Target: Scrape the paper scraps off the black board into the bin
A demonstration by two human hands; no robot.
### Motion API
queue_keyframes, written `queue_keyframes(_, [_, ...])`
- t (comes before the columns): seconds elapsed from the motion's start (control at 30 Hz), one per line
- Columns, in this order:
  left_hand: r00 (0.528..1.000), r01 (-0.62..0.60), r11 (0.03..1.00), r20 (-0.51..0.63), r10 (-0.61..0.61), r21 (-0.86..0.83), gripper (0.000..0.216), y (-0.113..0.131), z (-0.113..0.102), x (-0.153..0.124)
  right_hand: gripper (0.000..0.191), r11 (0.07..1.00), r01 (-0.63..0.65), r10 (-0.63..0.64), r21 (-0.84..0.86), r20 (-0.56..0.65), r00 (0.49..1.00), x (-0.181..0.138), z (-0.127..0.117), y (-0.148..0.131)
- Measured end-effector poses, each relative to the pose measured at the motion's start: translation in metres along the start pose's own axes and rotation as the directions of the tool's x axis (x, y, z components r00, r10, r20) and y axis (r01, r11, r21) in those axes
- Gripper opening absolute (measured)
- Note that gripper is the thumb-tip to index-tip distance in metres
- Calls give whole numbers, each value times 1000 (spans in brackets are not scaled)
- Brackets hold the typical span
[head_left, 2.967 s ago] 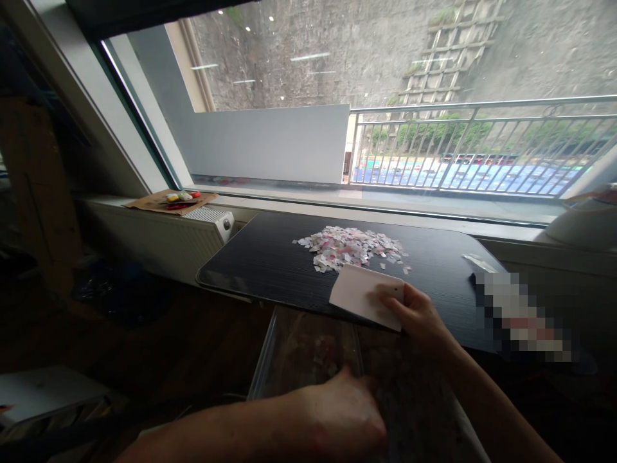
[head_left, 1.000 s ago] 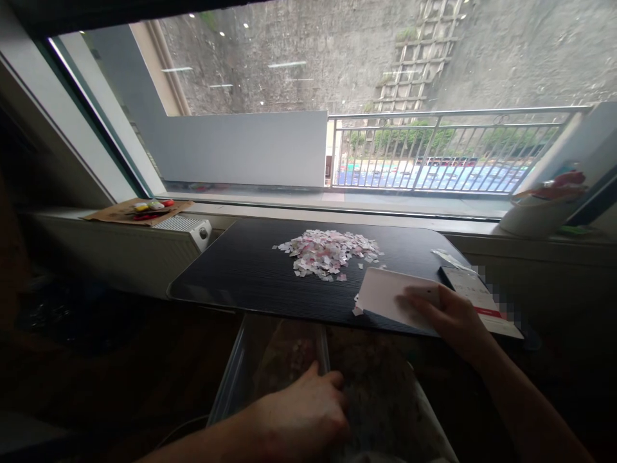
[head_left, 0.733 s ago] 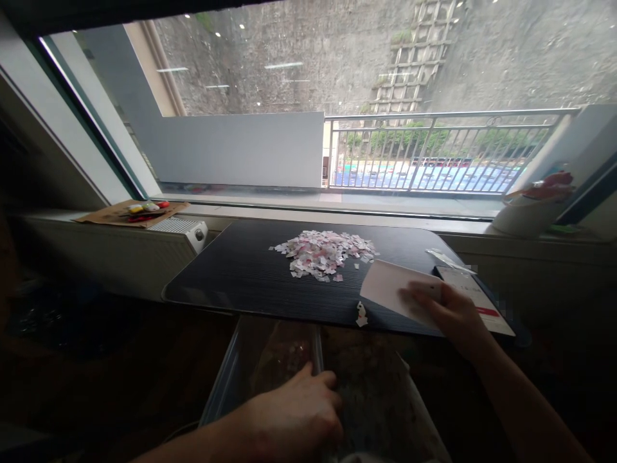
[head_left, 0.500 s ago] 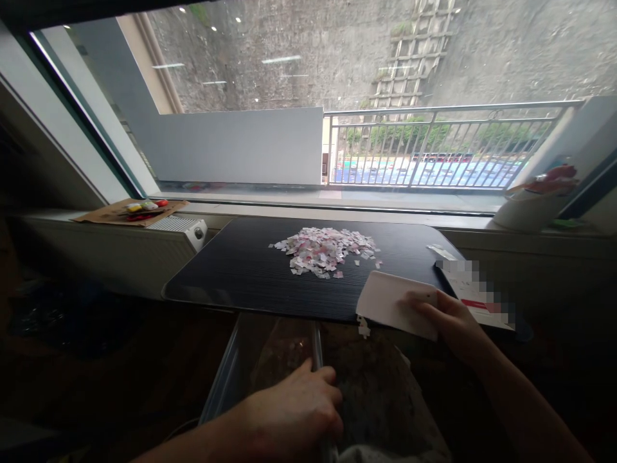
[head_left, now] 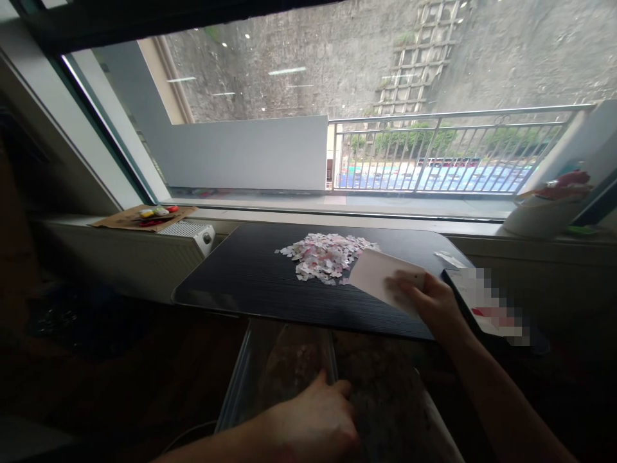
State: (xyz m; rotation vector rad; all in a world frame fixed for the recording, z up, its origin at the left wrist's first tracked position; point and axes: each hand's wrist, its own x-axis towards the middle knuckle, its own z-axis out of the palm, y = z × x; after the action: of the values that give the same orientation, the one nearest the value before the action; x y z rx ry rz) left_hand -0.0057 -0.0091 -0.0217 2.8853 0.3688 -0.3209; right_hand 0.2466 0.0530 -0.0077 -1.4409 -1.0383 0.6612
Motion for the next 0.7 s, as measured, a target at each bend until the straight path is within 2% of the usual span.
queue_keyframes(0.13, [1000,-3,1000,-3,3,4,19,-2,4,3,33,994,37,-37,-99,-1,999,11,17,-2])
queue_keyframes(0.3, [1000,8,1000,22,-7,-30,18,-1,3,1,23,968,59,-71,-243,-44,997,-6,-9,-19])
queue_keyframes(0.4, [999,28,998,29,-27,-60,15,0,1,-1,26,948,64,-90,-312,-72,993,-13,-23,-24])
queue_keyframes(0.53, [999,34,998,32,-32,-49,17,0,1,-1,31,953,70,-90,-295,-52,995,-9,-22,-19])
queue_keyframes(0.7, [999,28,997,23,-26,-73,14,0,-1,-1,26,966,52,-50,-254,15,999,-16,-15,-18])
